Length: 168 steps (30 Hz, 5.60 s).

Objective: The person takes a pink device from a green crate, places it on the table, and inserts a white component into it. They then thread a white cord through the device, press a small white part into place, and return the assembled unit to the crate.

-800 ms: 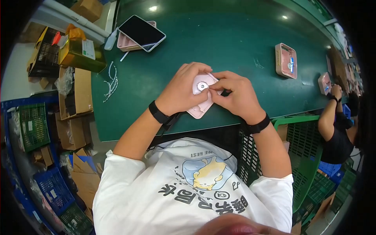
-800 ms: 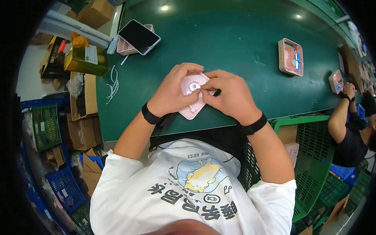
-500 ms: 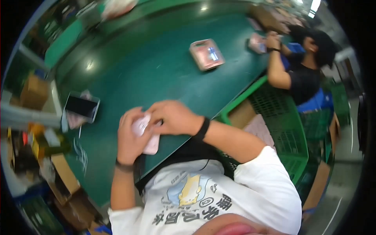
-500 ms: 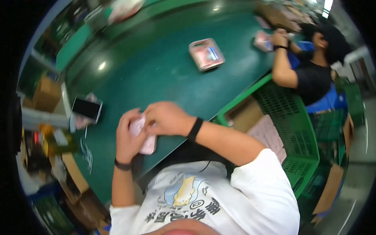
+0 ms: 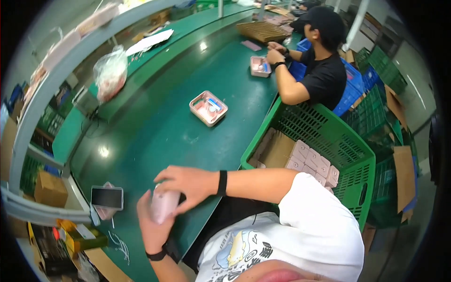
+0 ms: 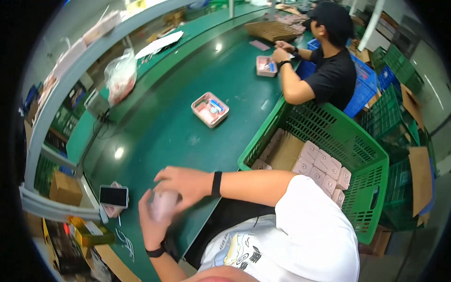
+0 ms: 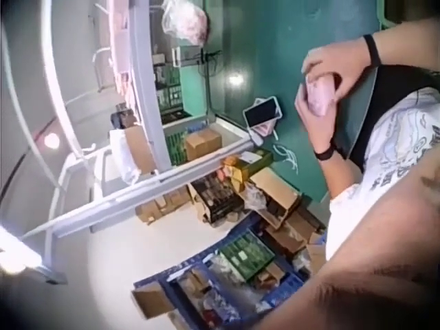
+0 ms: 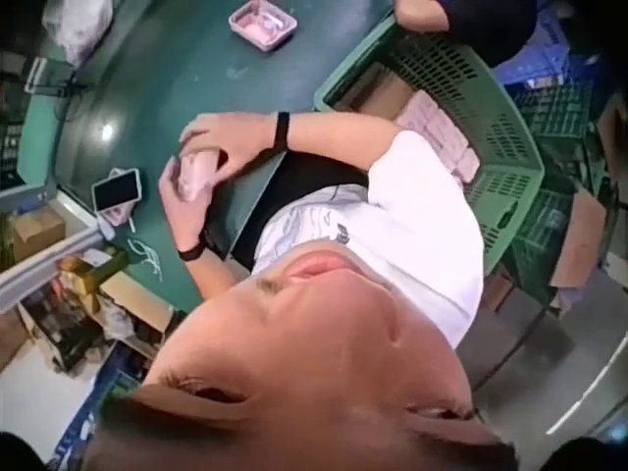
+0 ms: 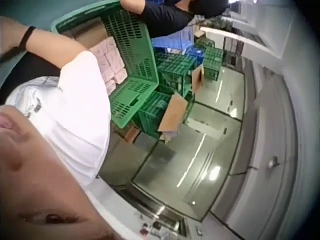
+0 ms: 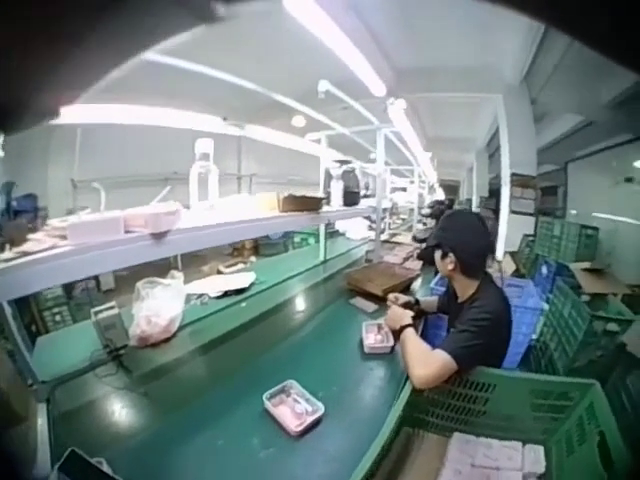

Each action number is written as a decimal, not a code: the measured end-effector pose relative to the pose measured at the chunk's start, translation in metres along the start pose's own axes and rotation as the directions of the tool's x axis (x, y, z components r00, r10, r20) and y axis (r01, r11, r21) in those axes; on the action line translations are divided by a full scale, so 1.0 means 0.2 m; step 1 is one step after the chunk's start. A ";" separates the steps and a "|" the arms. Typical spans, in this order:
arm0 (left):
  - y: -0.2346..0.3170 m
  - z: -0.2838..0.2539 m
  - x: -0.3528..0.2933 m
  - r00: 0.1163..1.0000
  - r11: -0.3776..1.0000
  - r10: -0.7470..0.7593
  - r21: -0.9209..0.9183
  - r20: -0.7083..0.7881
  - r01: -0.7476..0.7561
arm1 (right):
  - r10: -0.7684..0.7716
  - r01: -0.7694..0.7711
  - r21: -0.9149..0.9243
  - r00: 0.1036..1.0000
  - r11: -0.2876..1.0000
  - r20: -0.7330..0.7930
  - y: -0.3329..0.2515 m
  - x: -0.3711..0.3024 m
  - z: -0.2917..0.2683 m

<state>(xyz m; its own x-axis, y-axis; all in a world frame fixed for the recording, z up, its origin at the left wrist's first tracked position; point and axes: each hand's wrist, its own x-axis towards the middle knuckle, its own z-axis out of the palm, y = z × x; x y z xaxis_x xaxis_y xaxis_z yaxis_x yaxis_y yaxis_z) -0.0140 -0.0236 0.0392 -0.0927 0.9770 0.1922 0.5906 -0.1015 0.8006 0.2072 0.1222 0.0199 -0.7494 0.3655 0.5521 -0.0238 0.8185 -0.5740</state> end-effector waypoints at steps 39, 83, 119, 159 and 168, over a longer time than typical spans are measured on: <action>-0.46 0.15 0.06 0.927 0.769 -0.371 -0.542 0.051 0.337 | -0.050 0.030 -0.349 0.998 0.937 -0.048 -0.67 0.01 -0.43; 0.06 0.27 -0.36 0.867 0.624 -0.222 0.748 0.447 -0.226 | 0.812 -0.936 -0.242 -0.071 -0.255 -0.579 0.18 -2.71 -0.83; 0.07 0.18 -0.42 0.943 0.961 0.012 0.256 0.331 -0.102 | 0.549 -0.517 0.214 0.826 0.829 -0.128 -0.50 -0.36 -0.79; -0.05 0.33 -0.66 0.988 0.965 0.145 0.230 -0.061 -0.127 | 0.797 -0.854 -0.337 -0.138 -0.396 -0.588 -0.25 -3.09 -0.35; -0.07 0.35 -0.66 0.973 0.938 0.204 0.306 -0.108 -0.163 | 0.917 -0.828 -0.542 0.097 -0.141 -0.386 -0.22 -2.60 -0.31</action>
<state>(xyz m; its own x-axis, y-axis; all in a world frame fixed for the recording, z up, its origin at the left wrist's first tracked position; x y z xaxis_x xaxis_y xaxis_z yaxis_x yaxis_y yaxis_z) 0.0455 -0.1383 -0.0377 -0.0561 0.9095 0.4119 0.8144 -0.1970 0.5458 0.6383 -0.0767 -0.2053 0.1614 0.9573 -0.2398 0.9829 -0.1777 -0.0481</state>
